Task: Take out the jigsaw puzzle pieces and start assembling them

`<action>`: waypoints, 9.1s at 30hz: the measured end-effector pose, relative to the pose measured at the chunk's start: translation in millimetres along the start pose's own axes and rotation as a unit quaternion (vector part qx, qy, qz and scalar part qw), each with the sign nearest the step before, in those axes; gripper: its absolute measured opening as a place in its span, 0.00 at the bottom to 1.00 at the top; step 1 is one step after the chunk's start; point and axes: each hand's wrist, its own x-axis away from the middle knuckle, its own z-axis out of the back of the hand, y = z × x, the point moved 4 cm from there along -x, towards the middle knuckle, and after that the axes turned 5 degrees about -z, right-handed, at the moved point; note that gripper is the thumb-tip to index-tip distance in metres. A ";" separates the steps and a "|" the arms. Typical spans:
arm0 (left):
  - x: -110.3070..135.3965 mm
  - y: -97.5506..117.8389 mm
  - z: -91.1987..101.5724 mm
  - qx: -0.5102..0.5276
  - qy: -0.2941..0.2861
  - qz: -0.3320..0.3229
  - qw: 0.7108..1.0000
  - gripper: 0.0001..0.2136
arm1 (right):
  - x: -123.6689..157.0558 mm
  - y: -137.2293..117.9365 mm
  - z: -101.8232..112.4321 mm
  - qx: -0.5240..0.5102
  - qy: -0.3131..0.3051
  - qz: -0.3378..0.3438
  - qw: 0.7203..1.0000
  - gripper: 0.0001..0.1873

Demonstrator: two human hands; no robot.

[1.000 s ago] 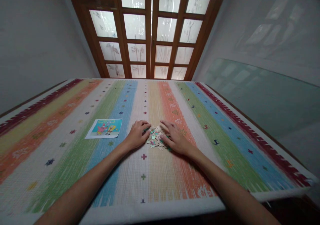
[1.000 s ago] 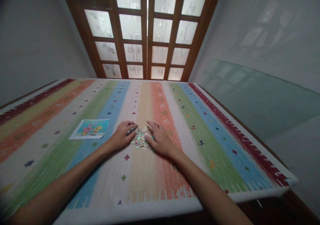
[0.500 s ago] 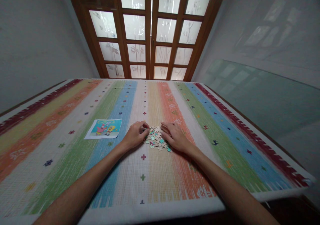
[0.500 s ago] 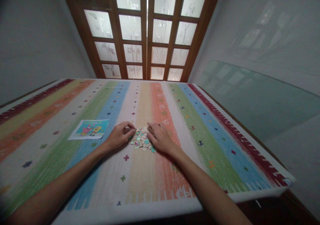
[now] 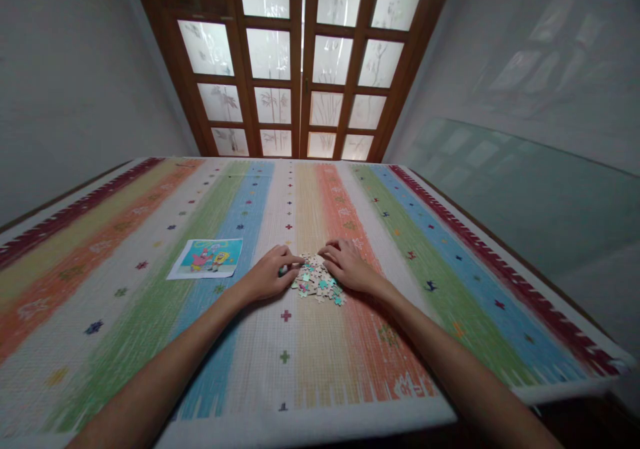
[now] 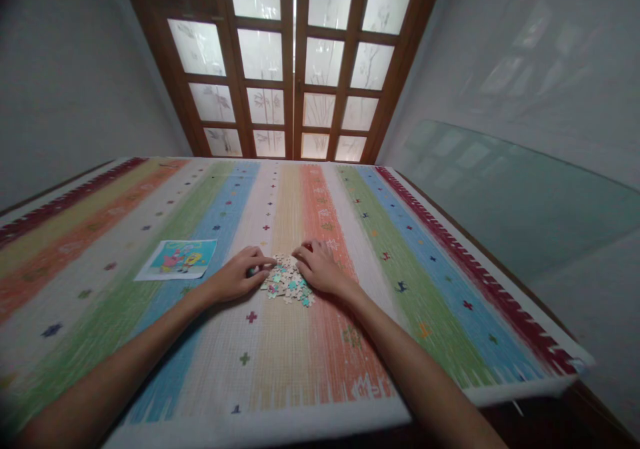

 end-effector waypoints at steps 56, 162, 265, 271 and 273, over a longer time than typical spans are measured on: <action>4.5 3.0 -7.6 -0.015 0.022 -0.030 0.999 0.06 | 16.6 -1.3 9.4 -0.620 -0.012 -0.253 0.743 0.15; 9.6 -12.6 16.7 0.028 -0.080 -0.010 0.996 0.13 | 35.5 -24.2 -11.9 -0.075 -0.047 0.059 0.994 0.24; 5.1 25.1 -58.0 -0.081 -0.086 -0.037 0.992 0.59 | 34.6 12.9 14.4 -0.157 -0.191 0.047 0.968 0.45; -4.7 30.9 -63.7 -0.089 -0.074 -0.033 0.993 0.59 | 29.0 36.2 16.2 -0.353 -0.158 -0.010 0.922 0.33; -10.6 33.8 -68.0 -0.098 -0.074 -0.028 0.992 0.60 | 25.9 40.2 17.3 -0.382 -0.133 -0.031 0.914 0.30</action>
